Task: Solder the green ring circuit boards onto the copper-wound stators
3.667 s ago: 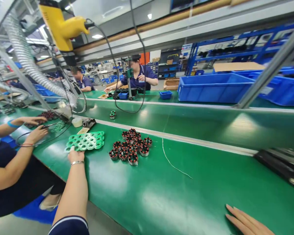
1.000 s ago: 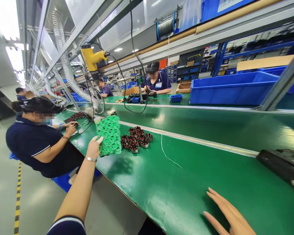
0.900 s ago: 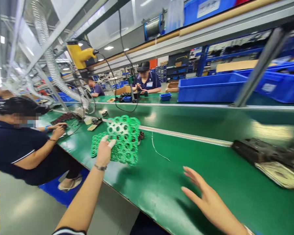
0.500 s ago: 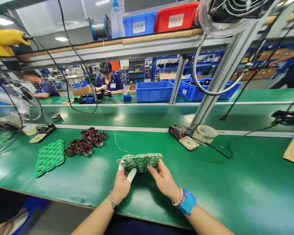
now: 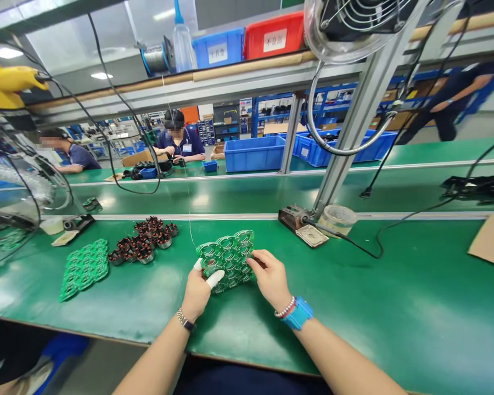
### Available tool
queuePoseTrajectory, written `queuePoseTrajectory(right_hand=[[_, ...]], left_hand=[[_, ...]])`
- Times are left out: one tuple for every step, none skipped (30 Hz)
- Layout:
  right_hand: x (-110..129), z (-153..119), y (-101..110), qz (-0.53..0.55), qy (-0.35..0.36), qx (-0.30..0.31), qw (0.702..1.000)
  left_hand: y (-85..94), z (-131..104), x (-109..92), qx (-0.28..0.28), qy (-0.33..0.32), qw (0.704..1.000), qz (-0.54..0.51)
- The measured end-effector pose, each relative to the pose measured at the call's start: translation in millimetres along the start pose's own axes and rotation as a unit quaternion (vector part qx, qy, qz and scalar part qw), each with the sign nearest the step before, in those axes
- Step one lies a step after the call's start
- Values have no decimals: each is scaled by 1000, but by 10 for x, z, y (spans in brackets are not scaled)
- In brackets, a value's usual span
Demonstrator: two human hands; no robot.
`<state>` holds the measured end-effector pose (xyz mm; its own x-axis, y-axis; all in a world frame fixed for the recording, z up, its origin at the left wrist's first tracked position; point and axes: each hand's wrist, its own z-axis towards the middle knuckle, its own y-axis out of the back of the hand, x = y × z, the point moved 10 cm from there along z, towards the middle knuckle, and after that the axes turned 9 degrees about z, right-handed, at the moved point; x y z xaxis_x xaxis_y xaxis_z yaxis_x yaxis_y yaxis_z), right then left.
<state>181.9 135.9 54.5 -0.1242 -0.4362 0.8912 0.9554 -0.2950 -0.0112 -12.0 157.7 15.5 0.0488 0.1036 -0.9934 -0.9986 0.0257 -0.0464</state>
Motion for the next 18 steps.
queuePoseTrajectory(right_hand=[[-7, 13, 1, 0, -4, -3, 1000], [-19, 25, 1, 0, -9, -7, 1000], [-34, 37, 3, 0, -14, -10, 1000], [-53, 47, 8, 0, -19, -14, 1000], [-74, 55, 14, 1, -26, -18, 999], [-95, 63, 23, 2, -32, -22, 999], [-115, 68, 31, 4, -39, -24, 999], [-134, 72, 37, 7, -47, -24, 999], [-152, 74, 41, 10, -55, -22, 998], [-170, 73, 44, 15, -64, -18, 998], [-189, 68, 48, 21, -74, -14, 997], [-210, 61, 56, 27, -84, -11, 996], [-233, 51, 69, 34, -95, -9, 995], [-260, 39, 87, 41, -106, -9, 993], [-290, 28, 108, 49, -117, -11, 992], [-323, 16, 132, 57, -128, -14, 990], [-356, 6, 157, 65, -140, -18, 988], [-390, -3, 180, 74, -151, -23, 986]], left_hand=[[25, 6, 34, -5, 12, 1000, -15], [53, 14, 68, -12, 22, 999, -32], [84, 22, 99, -19, 29, 998, -46], [116, 30, 123, -28, 33, 997, -58], [152, 37, 142, -38, 35, 997, -64], [189, 42, 157, -50, 36, 996, -67], [225, 45, 171, -61, 38, 995, -70], [258, 46, 181, -72, 40, 994, -73], [287, 47, 187, -82, 42, 993, -75], [310, 47, 193, -90, 46, 992, -76], [328, 47, 200, -96, 52, 991, -77], [341, 48, 211, -100, 61, 990, -78], [353, 49, 224, -103, 70, 989, -78], [365, 50, 238, -107, 79, 988, -78], [376, 52, 250, -110, 87, 987, -77], [386, 53, 260, -112, 92, 986, -76], [397, 55, 265, -115, 95, 986, -74], [407, 57, 269, -117, 96, 986, -70]])
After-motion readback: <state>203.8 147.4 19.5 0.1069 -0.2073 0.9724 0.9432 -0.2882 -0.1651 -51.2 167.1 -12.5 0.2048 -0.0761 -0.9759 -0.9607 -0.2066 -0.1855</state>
